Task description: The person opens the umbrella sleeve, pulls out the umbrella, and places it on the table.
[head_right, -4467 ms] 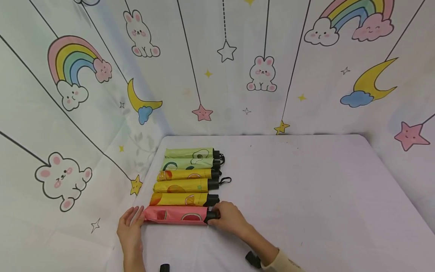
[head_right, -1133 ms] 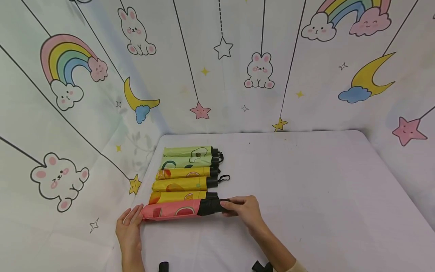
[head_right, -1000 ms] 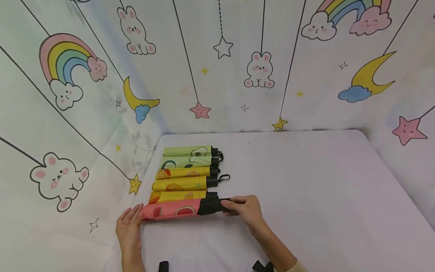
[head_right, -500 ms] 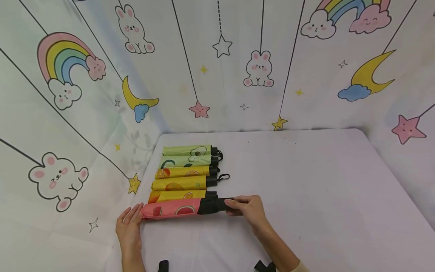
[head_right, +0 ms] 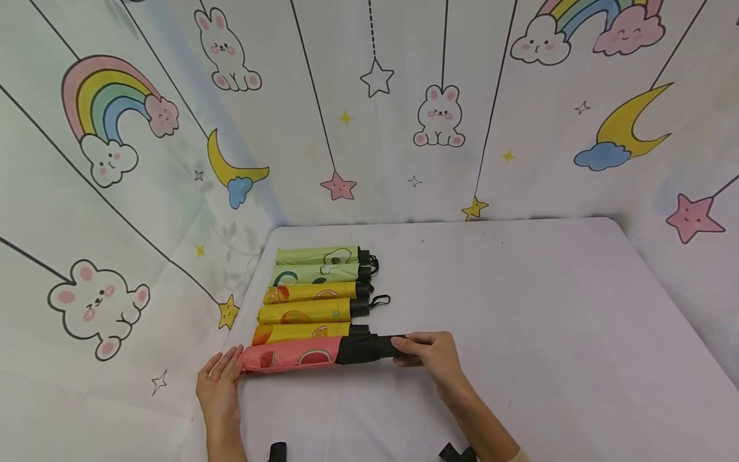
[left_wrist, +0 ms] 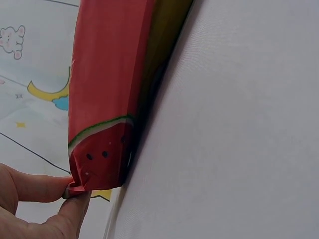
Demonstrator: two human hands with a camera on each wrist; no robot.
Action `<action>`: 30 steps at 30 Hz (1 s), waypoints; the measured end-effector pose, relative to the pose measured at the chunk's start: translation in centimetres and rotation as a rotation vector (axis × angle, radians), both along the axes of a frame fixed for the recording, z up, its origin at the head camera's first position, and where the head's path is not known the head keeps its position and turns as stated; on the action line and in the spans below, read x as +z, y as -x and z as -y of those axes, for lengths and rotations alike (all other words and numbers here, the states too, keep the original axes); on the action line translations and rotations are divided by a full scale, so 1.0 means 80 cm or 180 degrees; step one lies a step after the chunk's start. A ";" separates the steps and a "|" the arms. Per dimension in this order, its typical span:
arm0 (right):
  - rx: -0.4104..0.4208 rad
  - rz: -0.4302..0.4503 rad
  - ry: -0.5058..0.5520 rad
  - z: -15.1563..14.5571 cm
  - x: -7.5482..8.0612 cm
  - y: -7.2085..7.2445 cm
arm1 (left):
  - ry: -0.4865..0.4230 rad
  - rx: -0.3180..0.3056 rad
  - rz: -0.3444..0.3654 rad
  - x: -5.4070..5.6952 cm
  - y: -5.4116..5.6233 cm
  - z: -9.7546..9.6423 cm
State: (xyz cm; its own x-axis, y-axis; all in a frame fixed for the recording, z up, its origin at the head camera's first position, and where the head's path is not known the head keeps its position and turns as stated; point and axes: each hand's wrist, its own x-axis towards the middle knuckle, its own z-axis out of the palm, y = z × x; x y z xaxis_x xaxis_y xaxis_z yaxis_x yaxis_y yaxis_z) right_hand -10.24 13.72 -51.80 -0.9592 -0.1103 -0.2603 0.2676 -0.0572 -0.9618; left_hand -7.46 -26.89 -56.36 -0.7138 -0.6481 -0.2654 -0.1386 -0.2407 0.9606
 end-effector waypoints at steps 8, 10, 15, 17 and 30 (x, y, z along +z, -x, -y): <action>0.0005 0.0005 -0.0004 -0.008 0.000 0.000 | 0.0085 -0.0002 0.0143 0.004 0.004 -0.002; 0.0001 0.0009 0.0007 -0.010 0.000 -0.001 | 0.0113 -0.0021 0.0170 0.005 0.005 -0.002; -0.0036 -0.0007 0.0012 -0.017 0.000 -0.004 | 0.0109 -0.0038 0.0203 0.004 0.007 -0.002; -0.0058 -0.0012 0.0011 -0.020 0.000 -0.005 | 0.0076 -0.0021 0.0181 0.003 0.006 -0.002; -0.0196 0.0031 0.0009 -0.040 0.000 -0.012 | 0.0042 0.0002 0.0073 0.003 0.006 -0.003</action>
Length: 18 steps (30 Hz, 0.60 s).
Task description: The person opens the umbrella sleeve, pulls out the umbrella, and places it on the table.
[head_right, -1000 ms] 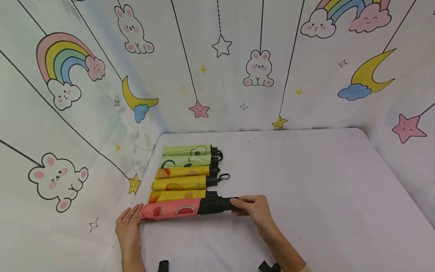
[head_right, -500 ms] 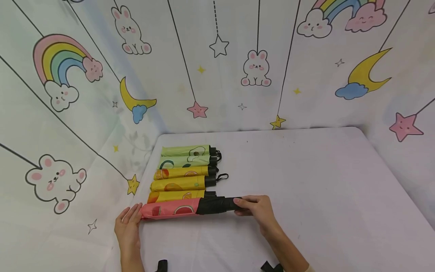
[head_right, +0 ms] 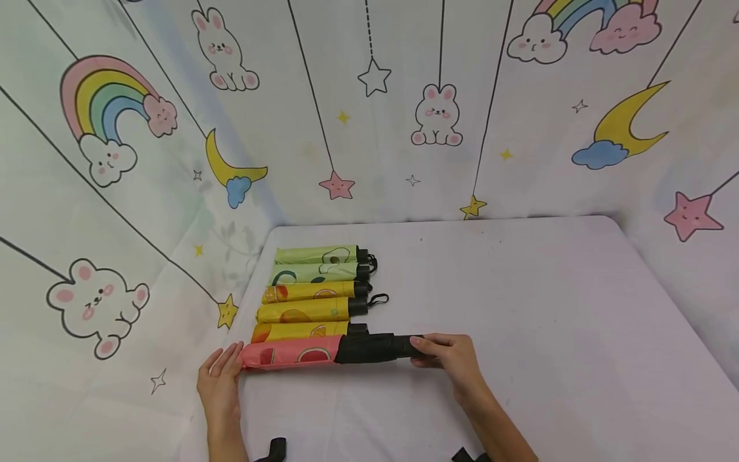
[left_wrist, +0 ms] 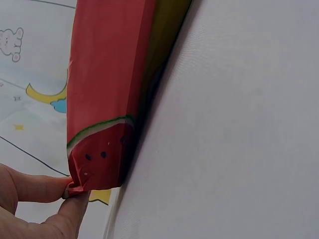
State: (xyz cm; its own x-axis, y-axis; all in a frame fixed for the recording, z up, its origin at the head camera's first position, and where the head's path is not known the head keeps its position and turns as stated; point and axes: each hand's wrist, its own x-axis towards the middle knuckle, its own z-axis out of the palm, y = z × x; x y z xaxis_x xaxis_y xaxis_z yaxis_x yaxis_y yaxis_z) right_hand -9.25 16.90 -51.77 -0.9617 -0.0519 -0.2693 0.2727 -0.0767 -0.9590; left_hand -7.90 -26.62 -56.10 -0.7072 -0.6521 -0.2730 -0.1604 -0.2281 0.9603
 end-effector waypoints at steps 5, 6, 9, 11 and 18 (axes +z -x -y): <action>-0.0020 -0.0020 0.0031 -0.007 0.003 -0.002 | 0.0052 -0.0032 0.0020 0.002 0.001 0.002; -0.0018 -0.0022 0.0034 -0.008 0.003 -0.002 | 0.0060 -0.0026 0.0023 0.002 0.001 0.003; -0.0015 -0.0014 0.0044 -0.012 0.004 -0.004 | 0.0086 -0.0009 0.0014 0.003 0.001 0.005; -0.0020 -0.0008 0.0045 -0.014 0.005 -0.005 | 0.0093 -0.0011 0.0007 0.002 0.002 0.006; -0.0043 -0.0027 0.0035 -0.021 0.006 -0.010 | 0.0041 -0.0014 -0.0046 0.002 0.002 0.008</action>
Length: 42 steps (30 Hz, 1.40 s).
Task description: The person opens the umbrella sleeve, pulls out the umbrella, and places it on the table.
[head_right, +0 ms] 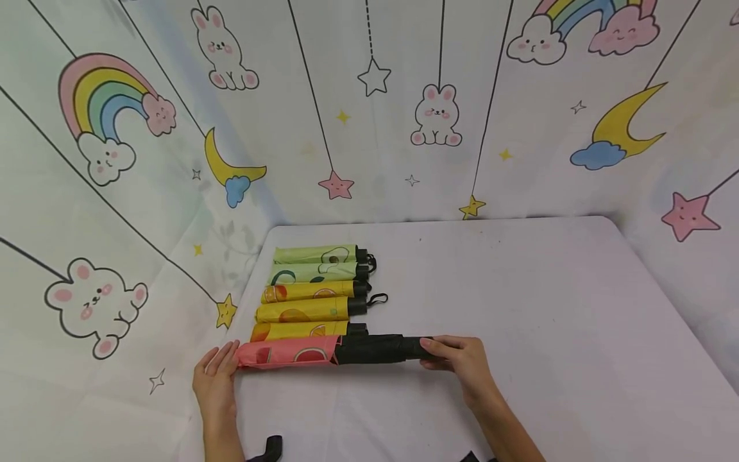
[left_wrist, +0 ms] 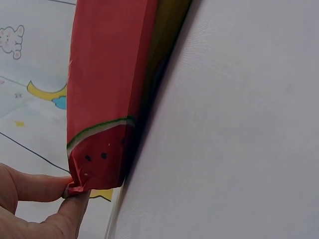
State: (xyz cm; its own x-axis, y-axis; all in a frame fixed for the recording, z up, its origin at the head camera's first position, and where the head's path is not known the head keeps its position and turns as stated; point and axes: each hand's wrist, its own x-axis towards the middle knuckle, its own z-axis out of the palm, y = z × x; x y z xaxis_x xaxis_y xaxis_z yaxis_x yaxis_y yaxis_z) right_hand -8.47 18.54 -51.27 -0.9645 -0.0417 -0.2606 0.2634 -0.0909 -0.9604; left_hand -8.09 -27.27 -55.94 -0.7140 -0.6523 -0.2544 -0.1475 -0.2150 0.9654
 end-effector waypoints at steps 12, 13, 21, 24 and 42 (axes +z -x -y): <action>-0.0090 -0.0008 -0.0019 -0.016 -0.006 -0.007 | -0.0006 -0.0042 -0.0037 0.000 -0.002 0.001; -0.0100 -0.0010 -0.0022 -0.018 -0.006 -0.008 | -0.0003 -0.0039 -0.0032 0.000 -0.002 0.001; -0.0109 -0.0064 -0.0007 -0.034 -0.004 -0.013 | -0.0009 -0.0022 -0.0019 0.001 -0.002 -0.001; -0.0115 -0.0058 -0.0023 -0.040 -0.005 -0.014 | -0.0009 -0.0038 -0.0021 0.000 -0.003 -0.001; -0.0190 0.0006 0.0132 -0.083 -0.006 -0.029 | 0.0000 -0.0076 -0.0034 0.005 -0.001 -0.003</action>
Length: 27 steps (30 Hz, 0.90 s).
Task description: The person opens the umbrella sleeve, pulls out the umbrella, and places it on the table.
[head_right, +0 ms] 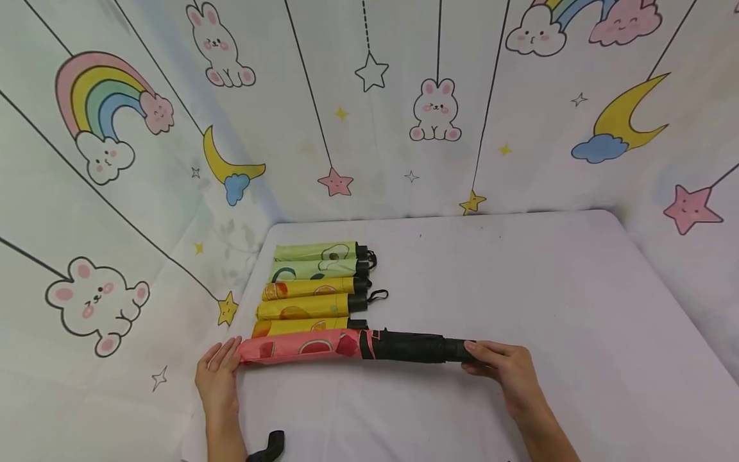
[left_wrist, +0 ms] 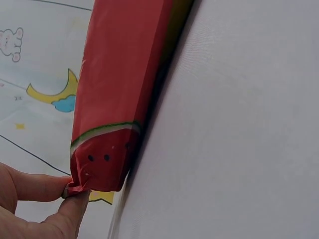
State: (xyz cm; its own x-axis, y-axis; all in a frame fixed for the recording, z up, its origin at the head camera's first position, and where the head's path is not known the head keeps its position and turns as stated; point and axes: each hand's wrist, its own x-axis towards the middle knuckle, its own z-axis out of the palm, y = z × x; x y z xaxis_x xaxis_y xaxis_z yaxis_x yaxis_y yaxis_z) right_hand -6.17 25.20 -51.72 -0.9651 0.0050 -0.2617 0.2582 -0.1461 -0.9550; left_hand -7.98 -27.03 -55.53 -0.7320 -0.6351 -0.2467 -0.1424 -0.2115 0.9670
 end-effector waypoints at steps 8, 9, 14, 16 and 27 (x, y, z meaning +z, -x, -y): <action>0.0044 -0.0071 0.0027 -0.020 -0.003 -0.009 | 0.0034 -0.0024 -0.0013 0.000 0.002 -0.002; 0.0047 -0.0071 0.0027 -0.022 -0.004 -0.011 | 0.0045 -0.0027 -0.0011 0.000 0.002 -0.002; 0.0075 -0.0020 0.0013 -0.037 -0.009 -0.017 | 0.0070 -0.0032 0.0002 0.000 0.003 -0.005; 0.0099 0.0020 -0.0025 -0.042 -0.011 -0.019 | 0.0073 -0.0025 0.0015 0.000 0.003 -0.006; 0.0282 0.0180 -0.0218 -0.055 -0.022 -0.027 | 0.0053 0.0054 0.0047 -0.004 0.005 -0.004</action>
State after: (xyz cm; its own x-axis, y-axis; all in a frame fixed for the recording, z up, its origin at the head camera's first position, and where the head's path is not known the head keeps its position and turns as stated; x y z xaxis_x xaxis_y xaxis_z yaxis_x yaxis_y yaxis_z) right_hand -4.02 29.62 -53.46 -0.9463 -0.0598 -0.3176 0.3208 -0.0552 -0.9455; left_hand -8.38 -26.68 -55.83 -0.7174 -0.6514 -0.2468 -0.1533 -0.1980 0.9681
